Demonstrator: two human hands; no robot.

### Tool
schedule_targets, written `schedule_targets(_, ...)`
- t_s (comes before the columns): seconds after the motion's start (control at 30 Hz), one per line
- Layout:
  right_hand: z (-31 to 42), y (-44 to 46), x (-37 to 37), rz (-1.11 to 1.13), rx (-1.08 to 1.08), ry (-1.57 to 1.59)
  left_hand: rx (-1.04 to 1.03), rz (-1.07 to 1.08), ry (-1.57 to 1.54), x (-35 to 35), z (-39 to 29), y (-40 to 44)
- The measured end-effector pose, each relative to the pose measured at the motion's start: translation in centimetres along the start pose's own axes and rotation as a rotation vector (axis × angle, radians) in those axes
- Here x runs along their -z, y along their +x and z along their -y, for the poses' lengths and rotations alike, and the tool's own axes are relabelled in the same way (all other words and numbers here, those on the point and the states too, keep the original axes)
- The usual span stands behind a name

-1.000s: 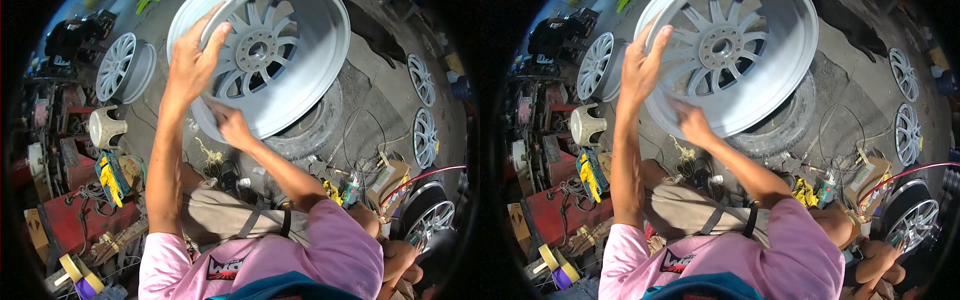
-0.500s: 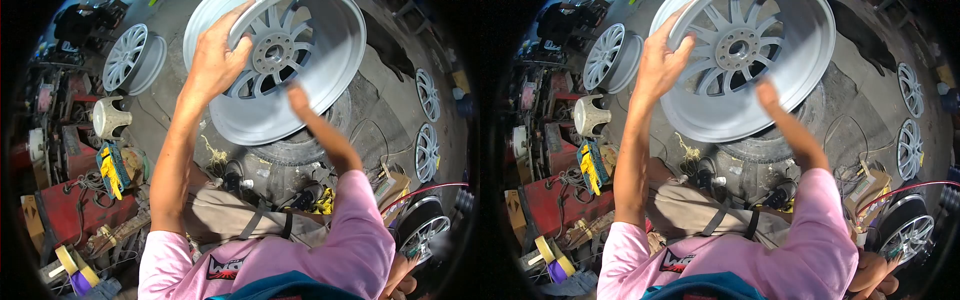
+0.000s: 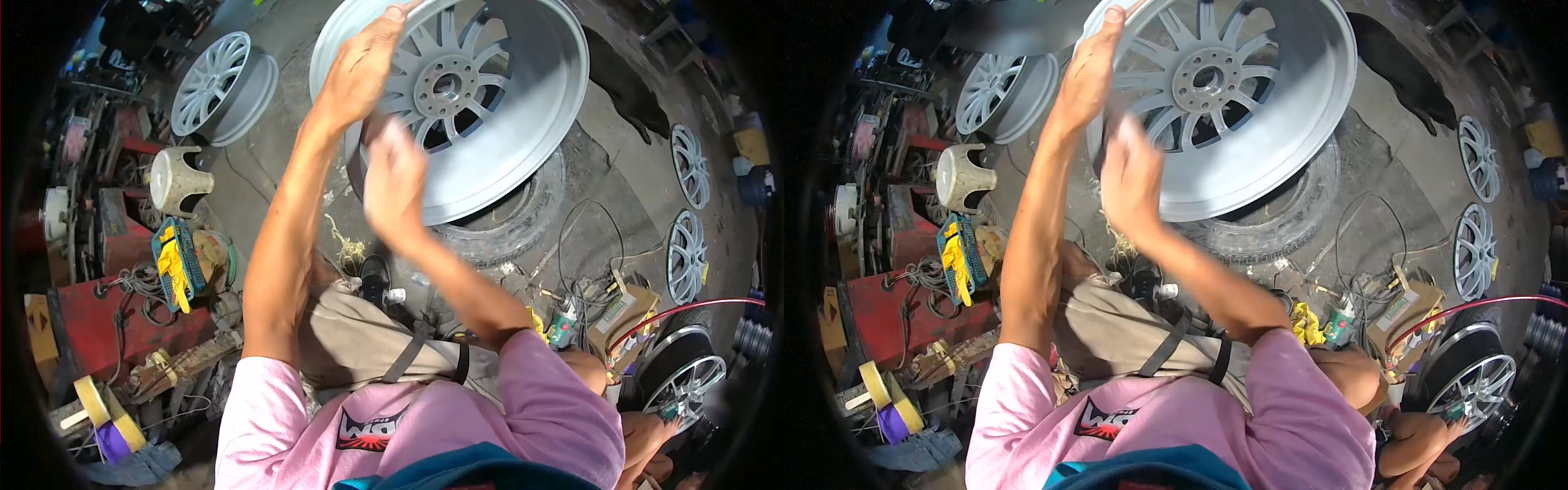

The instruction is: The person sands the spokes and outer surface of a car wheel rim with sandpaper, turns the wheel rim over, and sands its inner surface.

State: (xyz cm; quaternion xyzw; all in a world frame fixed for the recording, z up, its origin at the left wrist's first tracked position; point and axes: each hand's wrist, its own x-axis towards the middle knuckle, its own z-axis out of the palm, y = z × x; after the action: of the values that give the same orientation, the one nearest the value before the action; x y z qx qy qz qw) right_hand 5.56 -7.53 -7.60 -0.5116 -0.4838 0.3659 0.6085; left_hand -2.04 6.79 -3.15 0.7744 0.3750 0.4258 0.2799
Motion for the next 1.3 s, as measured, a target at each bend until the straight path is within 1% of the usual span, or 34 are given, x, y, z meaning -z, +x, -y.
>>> schedule_targets(0.03,-1.9,-3.9,-0.2,0.062,0.014,-0.14,-0.006,0.016,-0.007,0.3,-0.4,0.3)
schedule_targets(0.07,-5.9,-7.1,-0.5,0.085,0.128,-0.159,-0.008,0.016,-0.007,0.5,-2.0,0.4)
schedule_targets(0.1,-10.8,-9.4,1.5,0.212,0.188,-0.334,0.03,0.054,0.024,0.6,-4.4,0.3)
schedule_targets(0.13,-15.4,-11.0,5.7,0.342,0.247,-0.51,0.07,0.092,0.053,0.8,-5.7,-0.1)
schedule_targets(0.2,-23.0,-9.1,15.6,0.544,0.402,-0.848,0.078,0.115,0.039,0.6,-5.6,-0.3)
schedule_targets(0.23,-25.8,-7.2,20.6,0.629,0.363,-1.105,0.076,0.142,0.029,0.3,-5.7,-0.1)
schedule_targets(0.27,-24.3,-5.0,23.6,0.594,0.174,-1.261,0.065,0.143,0.024,-0.3,-5.4,-0.1)
schedule_targets(0.3,-24.8,-2.8,26.4,0.598,0.345,-1.453,-0.036,0.055,0.05,-1.2,-4.7,-0.3)
schedule_targets(0.33,-23.5,-2.0,27.0,0.545,0.347,-1.444,-0.136,-0.035,0.078,-1.5,-4.5,-0.3)
schedule_targets(0.37,-23.3,-2.4,25.8,0.535,0.255,-1.533,-0.063,0.032,0.047,-1.3,-5.5,-0.6)
schedule_targets(0.4,-22.8,-3.4,23.6,0.521,0.16,-1.62,-0.073,0.027,0.045,-1.3,-6.0,-0.7)
schedule_targets(0.43,-20.5,-4.6,20.7,0.675,0.015,-1.493,-0.049,0.021,0.016,-1.4,-6.1,-0.9)
schedule_targets(0.47,-20.8,-7.5,17.3,0.488,-0.001,-1.111,-0.023,0.016,-0.013,-1.5,-6.1,-1.0)
schedule_targets(0.5,-20.6,-9.8,12.9,0.501,-0.004,-1.013,-0.018,0.042,-0.044,-1.6,-6.0,-1.2)
schedule_targets(0.53,-16.4,-11.2,8.3,0.415,-0.038,-0.804,-0.023,0.04,-0.043,-1.6,-6.3,-1.4)
schedule_targets(0.57,-10.9,-10.5,4.9,0.282,0.095,-0.56,-0.026,0.057,-0.059,-1.7,-6.6,-1.7)
schedule_targets(0.6,-6.7,-8.3,3.6,0.222,0.215,-0.479,-0.031,0.082,-0.076,-2.0,-6.9,-2.0)
schedule_targets(0.63,-4.1,-5.6,3.7,0.265,0.016,-0.251,-0.044,0.096,-0.081,-2.2,-6.9,-2.2)
schedule_targets(0.67,-3.8,-1.8,4.6,0.147,0.094,0.073,-0.072,0.116,-0.085,-2.5,-6.5,-2.3)
schedule_targets(0.7,5.0,0.7,7.4,0.043,-0.236,0.377,-0.102,0.132,-0.09,-2.8,-6.2,-2.3)
schedule_targets(0.73,7.3,2.6,10.0,-0.062,-0.286,0.761,-0.1,0.148,-0.088,-3.0,-6.4,-2.6)
schedule_targets(0.77,7.5,3.6,13.3,-0.027,-0.126,0.94,-0.109,0.158,-0.061,-3.1,-6.9,-2.9)
schedule_targets(0.8,9.0,3.3,15.5,-0.108,-0.071,0.977,-0.114,0.165,-0.037,-3.3,-7.4,-3.2)
schedule_targets(0.87,7.9,1.8,18.1,-0.223,0.041,0.639,-0.141,0.21,-0.02,-3.1,-8.4,-3.6)
schedule_targets(0.93,5.3,-1.3,18.0,-0.264,-0.127,0.309,-0.107,0.272,0.016,-3.4,-9.0,-3.7)
schedule_targets(1.0,0.2,-6.2,17.1,-0.147,-0.17,0.087,-0.118,0.278,-0.016,-3.6,-8.3,-3.6)
schedule_targets(1.03,-3.1,-8.6,16.4,-0.13,-0.065,-0.214,-0.119,0.278,0.024,-3.5,-8.3,-3.7)
schedule_targets(1.07,-1.7,-10.5,15.4,0.027,-0.139,-0.233,-0.114,0.277,0.067,-3.1,-8.2,-3.9)
schedule_targets(1.1,-4.6,-12.3,14.8,0.068,-0.33,-0.094,-0.112,0.28,0.064,-2.7,-7.9,-4.0)
schedule_targets(1.13,-6.8,-13.5,14.6,0.148,-0.15,-0.399,-0.193,0.144,0.177,-2.2,-7.5,-3.9)
schedule_targets(1.2,-5.4,-14.7,13.1,0.138,-0.143,-0.322,-0.359,-0.135,0.403,-0.9,-6.7,-3.4)
schedule_targets(1.23,-6.2,-15.2,12.7,0.121,-0.084,-0.499,-0.331,-0.222,0.424,0.0,-5.7,-3.3)
schedule_targets(1.27,-7.1,-15.4,12.3,0.102,-0.02,-0.673,-0.335,-0.228,0.426,0.9,-4.6,-3.3)
schedule_targets(1.3,-7.5,-15.5,12.0,0.121,-0.031,-0.696,-0.223,-0.24,0.366,1.7,-3.3,-3.5)
